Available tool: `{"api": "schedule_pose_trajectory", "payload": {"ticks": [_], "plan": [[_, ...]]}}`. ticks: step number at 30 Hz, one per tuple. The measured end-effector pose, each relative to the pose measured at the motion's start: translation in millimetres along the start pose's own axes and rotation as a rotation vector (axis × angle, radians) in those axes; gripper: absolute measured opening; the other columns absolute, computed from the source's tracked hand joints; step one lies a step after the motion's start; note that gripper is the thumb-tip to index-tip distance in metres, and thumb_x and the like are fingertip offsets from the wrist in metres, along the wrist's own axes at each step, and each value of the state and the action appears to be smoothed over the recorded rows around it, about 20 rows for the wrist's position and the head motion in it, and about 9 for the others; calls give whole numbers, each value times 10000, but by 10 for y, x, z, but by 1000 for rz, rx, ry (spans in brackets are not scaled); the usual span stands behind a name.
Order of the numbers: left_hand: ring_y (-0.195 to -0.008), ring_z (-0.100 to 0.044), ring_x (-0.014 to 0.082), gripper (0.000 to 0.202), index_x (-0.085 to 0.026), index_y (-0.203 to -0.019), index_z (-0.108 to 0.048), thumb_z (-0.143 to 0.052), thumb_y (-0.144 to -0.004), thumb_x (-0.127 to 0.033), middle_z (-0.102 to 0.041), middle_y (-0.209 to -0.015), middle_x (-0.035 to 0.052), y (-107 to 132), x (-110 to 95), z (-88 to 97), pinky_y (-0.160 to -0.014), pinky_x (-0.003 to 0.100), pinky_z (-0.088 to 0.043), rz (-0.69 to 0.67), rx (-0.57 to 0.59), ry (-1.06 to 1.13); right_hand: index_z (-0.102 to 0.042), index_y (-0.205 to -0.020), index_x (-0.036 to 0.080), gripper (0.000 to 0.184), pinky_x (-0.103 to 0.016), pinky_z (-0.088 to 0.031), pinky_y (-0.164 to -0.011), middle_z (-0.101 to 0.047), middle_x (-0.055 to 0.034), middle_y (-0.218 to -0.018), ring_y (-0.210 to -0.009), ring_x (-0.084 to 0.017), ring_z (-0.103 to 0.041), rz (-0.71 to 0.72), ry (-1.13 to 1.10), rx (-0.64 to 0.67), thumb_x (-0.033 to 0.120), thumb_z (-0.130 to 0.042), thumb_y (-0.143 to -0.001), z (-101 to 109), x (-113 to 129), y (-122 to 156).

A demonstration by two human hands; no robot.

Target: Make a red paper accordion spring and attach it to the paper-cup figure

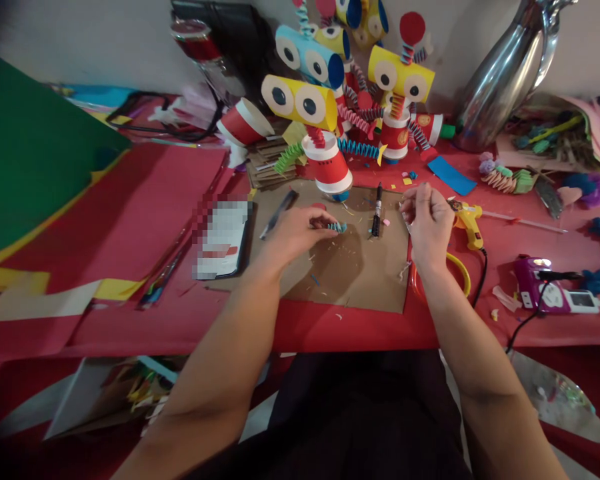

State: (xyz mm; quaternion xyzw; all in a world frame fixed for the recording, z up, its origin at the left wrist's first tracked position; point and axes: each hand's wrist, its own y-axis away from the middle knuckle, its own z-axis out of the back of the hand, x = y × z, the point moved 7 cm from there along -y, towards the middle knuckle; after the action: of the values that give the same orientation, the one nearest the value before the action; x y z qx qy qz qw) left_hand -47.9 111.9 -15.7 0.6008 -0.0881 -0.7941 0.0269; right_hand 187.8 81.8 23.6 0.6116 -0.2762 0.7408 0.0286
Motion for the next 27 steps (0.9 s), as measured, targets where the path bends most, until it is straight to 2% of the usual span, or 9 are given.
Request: {"api": "schedule_pose_trajectory", "payload": {"ticks": [2,4,7,9,11,15,18,22,27], "plan": [[-622,-530,126,240,-200,-625,-728,-758,-602,37,-646,-615,-5,42,-37,-72,-649,244,-395,-2,-7,142,-611,-836,212,201,-224,-471,-551,-586,30,-665,-580,-86,-572,7,2,82,358,-514,-934,-76,37,38],[-667,-586,127,195,-183,-695,-740,-753,-638,3,-687,-687,16,90,-70,-171,-683,248,-438,15,33,345,-630,-904,212,77,-247,-515,-640,-652,14,-761,-693,-106,-633,19,0,207,258,-580,-867,-186,69,95],[-701,-628,136,145,-170,-742,-743,-772,-654,-59,-704,-740,31,160,-121,-303,-706,265,-490,33,130,555,-657,-964,212,165,-297,-543,-762,-704,-18,-907,-831,-137,-668,30,8,376,199,-598,-810,-339,110,203],[-712,-640,137,145,-180,-746,-741,-783,-648,-81,-712,-759,25,191,-154,-345,-710,269,-511,22,176,618,-683,-957,217,168,-322,-547,-789,-720,-28,-935,-851,-152,-671,63,34,420,204,-604,-809,-391,162,257],[-722,-643,132,172,-187,-736,-741,-797,-622,-71,-717,-757,18,206,-181,-344,-724,263,-517,-9,182,632,-712,-920,232,141,-342,-545,-808,-733,-30,-927,-875,-167,-672,128,75,427,215,-609,-826,-411,237,289],[-750,-639,128,179,-190,-773,-763,-812,-620,-109,-731,-785,23,203,-203,-279,-758,260,-507,-74,118,566,-751,-873,259,153,-345,-545,-808,-744,-20,-881,-862,-170,-680,249,132,406,215,-605,-864,-415,343,315],[-716,-626,126,205,-201,-840,-764,-817,-642,-219,-728,-794,17,195,-207,-250,-705,272,-505,-112,87,529,-762,-855,262,160,-326,-553,-781,-744,-23,-891,-838,-160,-687,312,143,364,203,-614,-868,-404,368,329],[-664,-612,120,174,-207,-756,-740,-824,-621,-280,-702,-717,-3,186,-204,-232,-637,263,-487,-160,39,512,-761,-870,248,159,-317,-557,-775,-742,-34,-885,-832,-158,-690,375,137,313,173,-621,-867,-394,409,371],[-810,-647,147,255,-231,-831,-776,-835,-587,-273,-746,-839,9,197,-194,-287,-823,321,-516,-156,66,543,-747,-848,258,142,-329,-566,-761,-745,-23,-872,-812,-164,-693,425,178,293,182,-627,-857,-417,429,422]]}}
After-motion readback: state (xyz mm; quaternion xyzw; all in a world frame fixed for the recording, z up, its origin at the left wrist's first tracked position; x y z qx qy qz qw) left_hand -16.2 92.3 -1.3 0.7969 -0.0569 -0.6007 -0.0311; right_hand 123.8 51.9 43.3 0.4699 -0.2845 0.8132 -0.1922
